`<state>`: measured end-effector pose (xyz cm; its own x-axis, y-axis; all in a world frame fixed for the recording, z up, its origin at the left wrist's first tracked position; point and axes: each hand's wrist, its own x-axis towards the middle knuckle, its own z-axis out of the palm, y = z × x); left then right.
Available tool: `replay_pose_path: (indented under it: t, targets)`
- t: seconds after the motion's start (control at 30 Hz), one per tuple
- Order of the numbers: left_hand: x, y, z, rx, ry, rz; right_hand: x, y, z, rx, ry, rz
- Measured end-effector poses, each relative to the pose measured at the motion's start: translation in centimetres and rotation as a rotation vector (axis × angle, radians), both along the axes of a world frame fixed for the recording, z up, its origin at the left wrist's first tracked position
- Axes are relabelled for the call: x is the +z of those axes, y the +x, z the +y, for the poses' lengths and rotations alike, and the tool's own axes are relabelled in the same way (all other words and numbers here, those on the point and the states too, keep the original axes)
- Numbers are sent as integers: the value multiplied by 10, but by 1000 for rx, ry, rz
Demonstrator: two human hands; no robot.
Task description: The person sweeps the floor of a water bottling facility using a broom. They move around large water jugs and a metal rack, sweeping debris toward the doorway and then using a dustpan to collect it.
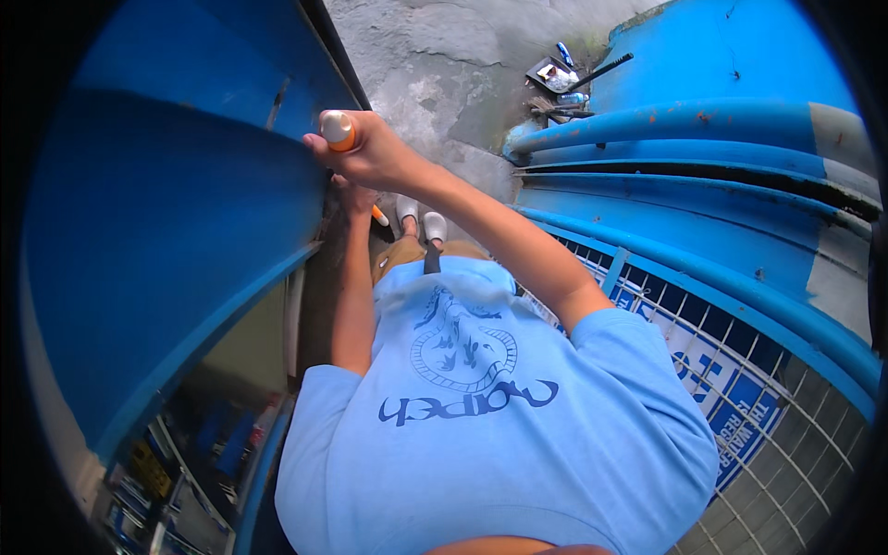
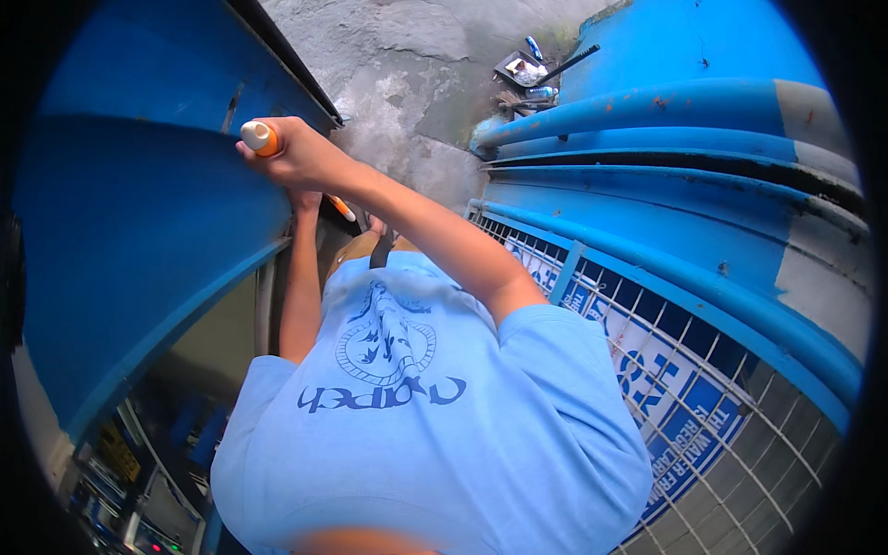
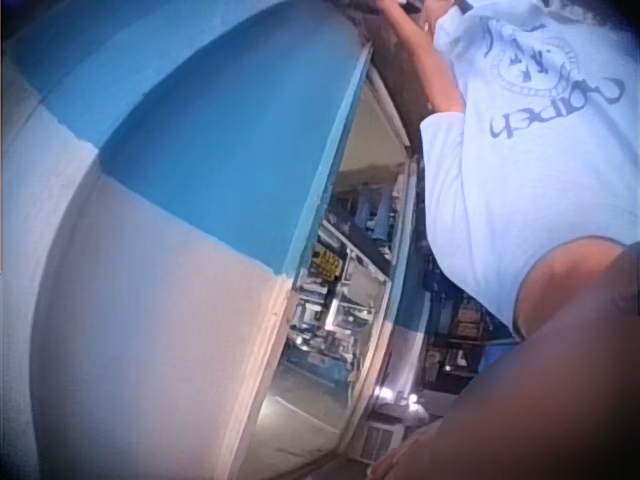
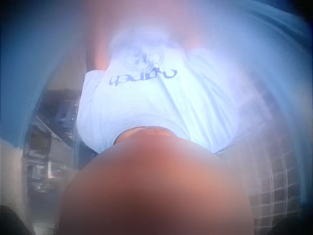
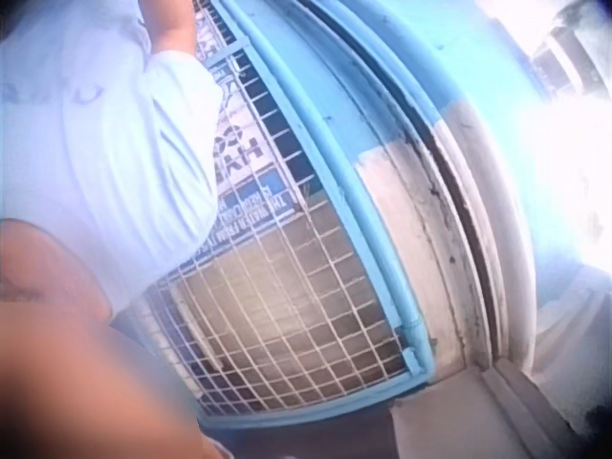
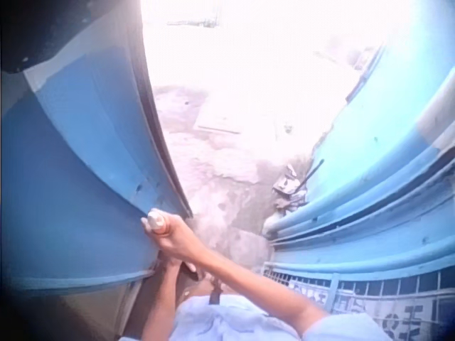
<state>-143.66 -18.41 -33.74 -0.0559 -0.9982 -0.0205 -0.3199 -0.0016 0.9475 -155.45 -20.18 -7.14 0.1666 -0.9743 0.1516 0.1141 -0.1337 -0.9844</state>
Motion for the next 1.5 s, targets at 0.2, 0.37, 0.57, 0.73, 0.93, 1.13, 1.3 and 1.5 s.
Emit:
replay_pose_path:
  t: [0.2,0.37,0.57,0.73,0.93,1.13,1.3,1.5]
  targets:
    - [49,-36,-40,-166,-55,15,1,-53,-28,23,171,49]
    - [78,-87,-55,-284,-6,29,-15,-149,-43,223,148,141]
    - [67,-139,-85,-304,111,-29,-131,-351,-110,141,699,-4]
    - [53,-176,-113,-235,132,-173,-289,-507,-151,-1002,998,-420]
    - [60,-184,-124,-102,281,-351,-385,-692,-156,-1128,1159,-200]
    - [85,-171,-115,101,299,-311,-456,-868,-180,-1399,1047,492]
    - [103,-163,-98,231,399,-402,-496,-959,-192,-1130,1011,1440]
    - [110,-156,-78,316,420,-494,-515,-937,-219,-633,1283,1173]
